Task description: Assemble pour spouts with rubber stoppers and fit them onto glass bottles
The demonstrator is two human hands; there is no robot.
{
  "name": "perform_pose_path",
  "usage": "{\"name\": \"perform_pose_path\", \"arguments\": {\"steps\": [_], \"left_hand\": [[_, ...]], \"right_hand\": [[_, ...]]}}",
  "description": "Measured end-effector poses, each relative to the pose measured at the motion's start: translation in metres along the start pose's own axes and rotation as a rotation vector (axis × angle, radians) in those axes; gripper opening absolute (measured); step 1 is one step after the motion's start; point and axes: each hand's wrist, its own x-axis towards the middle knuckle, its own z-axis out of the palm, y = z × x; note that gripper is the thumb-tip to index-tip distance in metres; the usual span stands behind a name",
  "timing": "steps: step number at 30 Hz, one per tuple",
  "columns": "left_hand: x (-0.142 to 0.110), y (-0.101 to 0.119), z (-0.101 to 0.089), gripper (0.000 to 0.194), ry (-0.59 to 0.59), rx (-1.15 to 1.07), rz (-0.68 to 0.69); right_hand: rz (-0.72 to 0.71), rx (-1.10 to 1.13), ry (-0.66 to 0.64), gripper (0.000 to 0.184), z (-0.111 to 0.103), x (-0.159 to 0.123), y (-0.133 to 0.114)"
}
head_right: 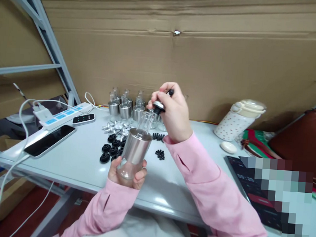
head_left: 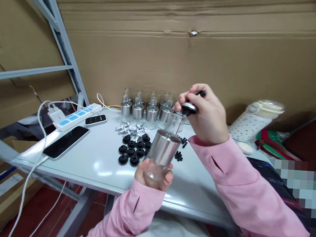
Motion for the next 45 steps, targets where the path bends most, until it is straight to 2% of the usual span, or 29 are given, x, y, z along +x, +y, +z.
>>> {"name": "perform_pose_path", "arguments": {"steps": [3,8,14,19,25,30,34,37,41,45], "left_hand": [[-0.002,0.001,0.006,0.064,-0.012,0.043,0.002],[-0.005,-0.001,0.011,0.054,-0.001,-0.209,0.002],[0.006,-0.011,-0.002,0.053,-0.208,-0.428,-0.054],[0.01,-0.017,-0.006,0.051,-0.2,-0.472,-0.028],[0.011,-0.019,-0.003,0.049,-0.209,-0.54,-0.024],[0.012,-0.017,-0.005,0.055,-0.219,-0.498,-0.064],[0.013,-0.018,-0.008,0.051,-0.204,-0.489,-0.073],[0.012,-0.017,-0.01,0.052,-0.256,-0.491,-0.11],[0.009,-0.013,-0.007,0.055,-0.279,-0.495,-0.216],[0.01,-0.017,-0.007,0.052,-0.257,-0.474,-0.183]], "right_hand": [[-0.021,-0.015,0.015,0.013,0.007,-0.003,0.008],[-0.071,0.066,0.007,0.012,0.012,-0.007,0.005],[-0.143,0.182,0.005,0.015,0.012,-0.009,0.0],[-0.072,0.157,-0.098,0.014,0.014,-0.011,-0.002],[-0.056,0.133,-0.1,0.019,0.014,-0.011,0.003],[-0.047,0.137,-0.1,0.031,0.016,-0.011,0.012],[-0.084,0.208,-0.067,0.043,0.02,-0.013,0.012],[-0.068,0.267,-0.081,0.052,0.022,-0.013,0.009],[-0.073,0.268,-0.028,0.047,0.021,-0.012,0.008],[-0.141,0.244,-0.008,0.042,0.019,-0.011,0.01]]}}
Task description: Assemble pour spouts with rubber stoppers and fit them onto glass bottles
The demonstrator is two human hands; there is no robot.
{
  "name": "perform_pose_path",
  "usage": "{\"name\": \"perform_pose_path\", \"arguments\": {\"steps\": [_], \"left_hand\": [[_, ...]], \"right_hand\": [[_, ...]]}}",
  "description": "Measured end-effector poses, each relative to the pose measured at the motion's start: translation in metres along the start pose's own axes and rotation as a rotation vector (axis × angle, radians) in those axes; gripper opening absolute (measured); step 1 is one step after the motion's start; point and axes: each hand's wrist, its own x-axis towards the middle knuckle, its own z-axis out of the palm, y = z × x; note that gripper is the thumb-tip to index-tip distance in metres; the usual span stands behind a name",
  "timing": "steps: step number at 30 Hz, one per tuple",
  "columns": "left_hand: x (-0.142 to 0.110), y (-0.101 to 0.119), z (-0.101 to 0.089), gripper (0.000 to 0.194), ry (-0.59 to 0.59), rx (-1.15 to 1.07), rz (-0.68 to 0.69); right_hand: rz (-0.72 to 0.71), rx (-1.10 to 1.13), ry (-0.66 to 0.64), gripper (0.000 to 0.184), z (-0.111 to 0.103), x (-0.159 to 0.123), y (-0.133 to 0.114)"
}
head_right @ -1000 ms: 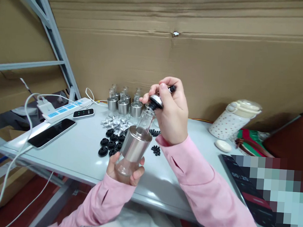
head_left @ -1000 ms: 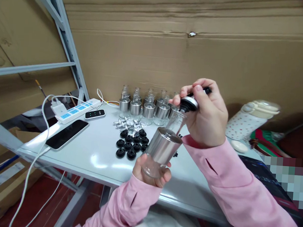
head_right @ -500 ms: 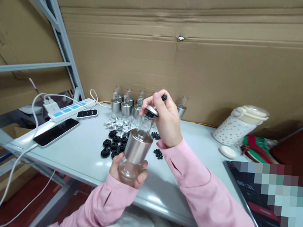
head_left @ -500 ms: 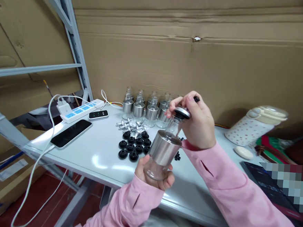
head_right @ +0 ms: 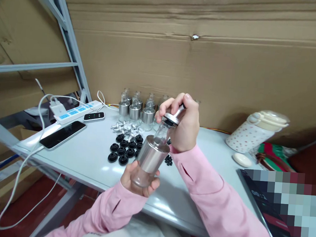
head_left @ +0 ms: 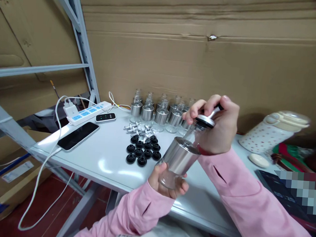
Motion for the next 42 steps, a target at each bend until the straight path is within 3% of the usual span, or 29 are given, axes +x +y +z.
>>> {"name": "perform_pose_path", "arguments": {"steps": [7,14,22,32,38,42], "left_hand": [[0.007,-0.006,-0.018,0.052,0.043,0.059,0.033],[0.006,-0.007,-0.022,0.054,0.056,-0.016,0.017],[0.005,-0.003,-0.013,0.053,0.155,-0.062,0.052],[0.004,-0.003,-0.014,0.051,0.124,0.0,0.042],[-0.004,0.002,0.002,0.049,0.152,-0.025,0.044],[-0.008,0.003,0.007,0.051,0.163,-0.068,-0.024]], "right_hand": [[0.009,-0.013,0.033,0.039,-0.002,-0.001,0.001],[0.046,-0.035,0.053,0.041,-0.002,-0.003,0.004],[0.093,0.059,0.08,0.037,-0.005,-0.002,0.021],[0.165,0.116,0.002,0.039,-0.006,-0.003,0.021],[0.174,0.099,0.002,0.036,-0.006,-0.003,0.029],[0.199,0.109,-0.042,0.036,-0.009,-0.002,0.035]]}}
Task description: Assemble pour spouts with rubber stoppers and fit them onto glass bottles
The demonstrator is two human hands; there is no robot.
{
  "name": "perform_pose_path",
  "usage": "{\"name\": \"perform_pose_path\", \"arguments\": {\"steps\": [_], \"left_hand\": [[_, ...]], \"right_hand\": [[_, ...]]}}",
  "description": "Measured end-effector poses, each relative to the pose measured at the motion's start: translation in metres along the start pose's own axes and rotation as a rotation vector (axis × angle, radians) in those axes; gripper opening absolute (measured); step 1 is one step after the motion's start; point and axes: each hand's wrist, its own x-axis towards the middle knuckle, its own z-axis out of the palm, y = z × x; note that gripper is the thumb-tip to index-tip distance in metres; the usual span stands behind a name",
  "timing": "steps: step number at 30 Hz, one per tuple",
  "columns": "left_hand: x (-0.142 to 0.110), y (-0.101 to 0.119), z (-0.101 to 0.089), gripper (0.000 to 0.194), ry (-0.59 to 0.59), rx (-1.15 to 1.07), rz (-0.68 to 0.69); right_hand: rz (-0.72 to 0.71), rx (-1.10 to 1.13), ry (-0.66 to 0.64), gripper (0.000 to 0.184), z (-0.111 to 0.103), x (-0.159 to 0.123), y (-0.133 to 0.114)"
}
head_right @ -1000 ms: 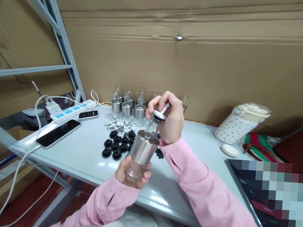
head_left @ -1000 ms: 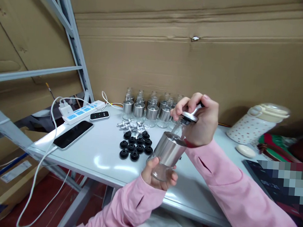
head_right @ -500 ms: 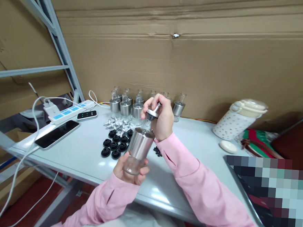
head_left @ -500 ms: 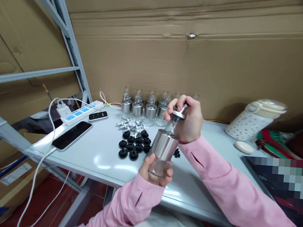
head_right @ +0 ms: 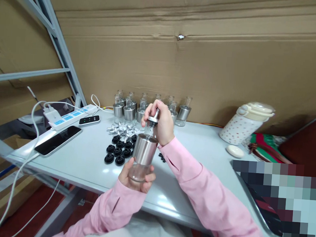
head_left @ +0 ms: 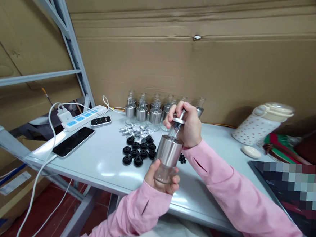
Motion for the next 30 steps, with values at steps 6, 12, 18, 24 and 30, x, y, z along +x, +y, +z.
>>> {"name": "perform_pose_path", "arguments": {"steps": [6,12,18,24,30], "left_hand": [[0.009,-0.005,-0.007,0.055,-0.044,0.045,0.02],[0.011,-0.007,-0.001,0.063,-0.242,0.118,-0.007],[0.004,-0.011,0.008,0.064,-0.32,0.06,0.076],[0.006,-0.011,0.004,0.065,-0.259,0.124,0.03],[0.008,-0.01,0.002,0.066,-0.294,0.124,0.001]], "right_hand": [[0.039,-0.027,0.014,0.037,0.0,0.0,-0.002],[0.155,0.03,-0.051,0.033,0.005,-0.009,0.001],[0.362,-0.087,-0.519,0.035,-0.001,-0.012,-0.006],[0.388,-0.273,-0.578,0.029,-0.021,-0.001,-0.038],[0.368,-0.359,-0.575,0.027,-0.028,0.004,-0.045]]}}
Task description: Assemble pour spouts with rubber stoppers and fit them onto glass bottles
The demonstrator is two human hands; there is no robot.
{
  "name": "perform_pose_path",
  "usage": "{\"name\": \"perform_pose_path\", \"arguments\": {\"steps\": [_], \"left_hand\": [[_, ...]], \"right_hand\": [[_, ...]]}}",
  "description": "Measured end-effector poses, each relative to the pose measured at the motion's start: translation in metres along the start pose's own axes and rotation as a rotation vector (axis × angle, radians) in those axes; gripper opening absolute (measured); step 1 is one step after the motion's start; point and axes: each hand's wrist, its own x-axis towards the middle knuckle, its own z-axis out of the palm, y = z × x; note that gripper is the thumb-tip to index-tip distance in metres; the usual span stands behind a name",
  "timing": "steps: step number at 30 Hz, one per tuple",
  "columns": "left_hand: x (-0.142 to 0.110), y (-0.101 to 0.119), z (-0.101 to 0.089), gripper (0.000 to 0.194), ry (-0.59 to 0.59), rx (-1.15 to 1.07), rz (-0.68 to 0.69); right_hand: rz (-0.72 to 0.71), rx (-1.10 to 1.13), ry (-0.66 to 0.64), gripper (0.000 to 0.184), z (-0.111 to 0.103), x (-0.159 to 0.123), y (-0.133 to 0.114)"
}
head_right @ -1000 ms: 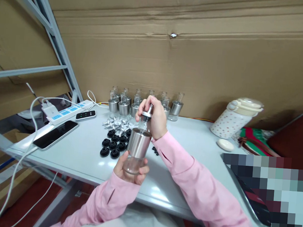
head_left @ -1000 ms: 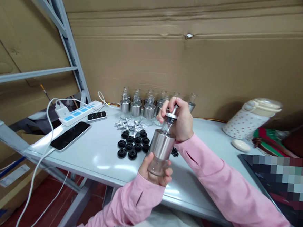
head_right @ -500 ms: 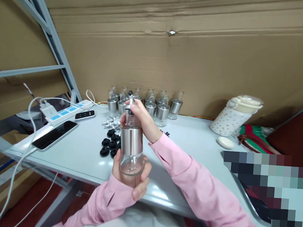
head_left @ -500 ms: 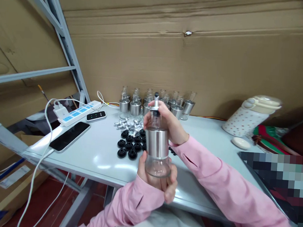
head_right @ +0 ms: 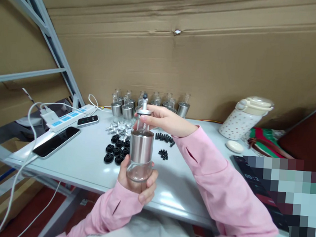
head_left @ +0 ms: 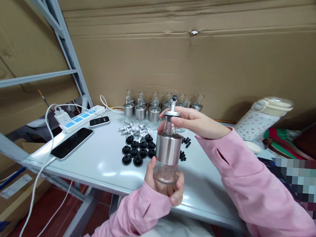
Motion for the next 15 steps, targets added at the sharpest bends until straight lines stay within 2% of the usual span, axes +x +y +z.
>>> {"name": "perform_pose_path", "arguments": {"steps": [3,6,8,10,13,15], "left_hand": [[0.001,0.001,-0.001,0.068,0.001,0.027,0.0],[0.002,0.004,-0.004,0.062,0.053,0.05,0.023],[0.002,0.005,-0.005,0.048,0.1,0.054,0.066],[0.001,0.006,-0.005,0.035,0.164,0.062,0.106],[0.0,0.007,-0.004,0.028,0.257,0.07,0.123],[0.0,0.007,-0.002,0.027,0.286,0.072,0.125]], "right_hand": [[-0.024,0.0,0.033,0.026,0.0,0.002,-0.002],[-0.001,0.01,0.184,0.023,-0.001,-0.001,-0.013],[0.005,-0.018,0.299,0.018,-0.005,-0.006,-0.022],[-0.041,-0.147,0.399,0.014,-0.014,-0.013,-0.03],[-0.156,-0.501,0.575,0.016,-0.035,-0.024,-0.034],[-0.14,-0.741,0.708,0.017,-0.052,-0.03,-0.032]]}}
